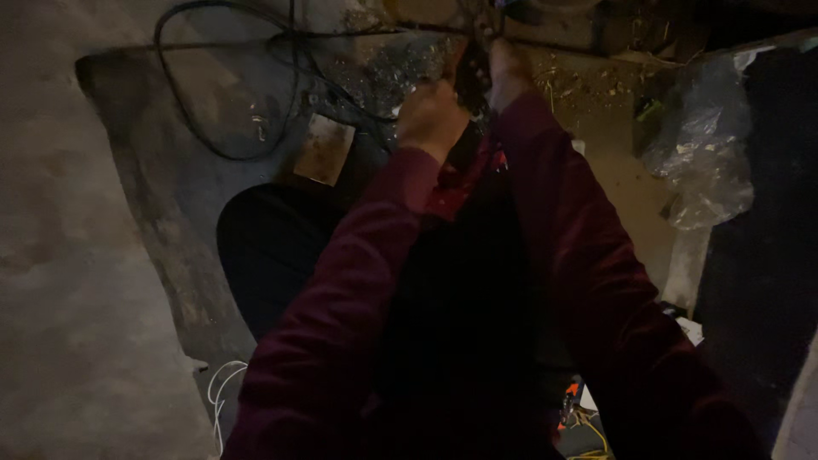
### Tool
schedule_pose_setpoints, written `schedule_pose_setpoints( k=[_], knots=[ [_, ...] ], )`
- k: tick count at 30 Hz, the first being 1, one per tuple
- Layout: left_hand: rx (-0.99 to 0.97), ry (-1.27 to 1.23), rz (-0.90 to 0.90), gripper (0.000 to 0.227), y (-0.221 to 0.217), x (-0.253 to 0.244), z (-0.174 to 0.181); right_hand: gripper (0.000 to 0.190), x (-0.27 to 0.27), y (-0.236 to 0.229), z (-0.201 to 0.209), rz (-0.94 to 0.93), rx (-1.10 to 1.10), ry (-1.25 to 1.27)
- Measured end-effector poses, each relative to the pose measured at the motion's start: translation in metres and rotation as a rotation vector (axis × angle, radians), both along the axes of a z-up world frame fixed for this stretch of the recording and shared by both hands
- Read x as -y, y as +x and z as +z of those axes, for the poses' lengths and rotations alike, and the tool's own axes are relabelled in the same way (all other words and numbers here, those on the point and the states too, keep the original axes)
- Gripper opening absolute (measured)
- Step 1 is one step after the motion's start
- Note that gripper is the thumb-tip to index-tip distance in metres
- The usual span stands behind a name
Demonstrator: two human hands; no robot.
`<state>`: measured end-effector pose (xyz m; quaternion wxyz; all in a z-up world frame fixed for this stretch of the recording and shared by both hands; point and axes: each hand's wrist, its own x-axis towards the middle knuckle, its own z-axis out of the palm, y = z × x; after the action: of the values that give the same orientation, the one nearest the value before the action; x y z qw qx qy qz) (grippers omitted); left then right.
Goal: The person sits on the floor and uses a red-handled tool to scrape and clean a small electrical component. They then wipe the component with a red cloth. The person repeats the scraping and wiping actions on the same component.
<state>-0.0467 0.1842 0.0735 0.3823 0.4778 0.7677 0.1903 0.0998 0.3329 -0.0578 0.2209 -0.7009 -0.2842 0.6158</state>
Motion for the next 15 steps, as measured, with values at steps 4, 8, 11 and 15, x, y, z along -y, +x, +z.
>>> schedule_pose_setpoints(
  k=[4, 8, 11, 15],
  knots=[
    [0.057, -0.122, 0.016, 0.031, 0.000, -0.013, 0.012, 0.040, -0.013, 0.002, -0.029, 0.113, 0.272, 0.032],
    [0.011, -0.093, -0.013, 0.030, -0.004, -0.013, 0.013, 0.034, -0.007, -0.003, -0.042, 0.151, 0.384, 0.067],
    [0.027, -0.095, -0.008, 0.034, -0.007, -0.010, 0.009, 0.037, -0.006, 0.001, -0.028, 0.166, 0.362, 0.044],
    [0.047, -0.137, -0.008, 0.035, -0.010, -0.005, 0.011, 0.047, -0.006, 0.004, 0.020, 0.220, 0.215, 0.008]
  ],
)
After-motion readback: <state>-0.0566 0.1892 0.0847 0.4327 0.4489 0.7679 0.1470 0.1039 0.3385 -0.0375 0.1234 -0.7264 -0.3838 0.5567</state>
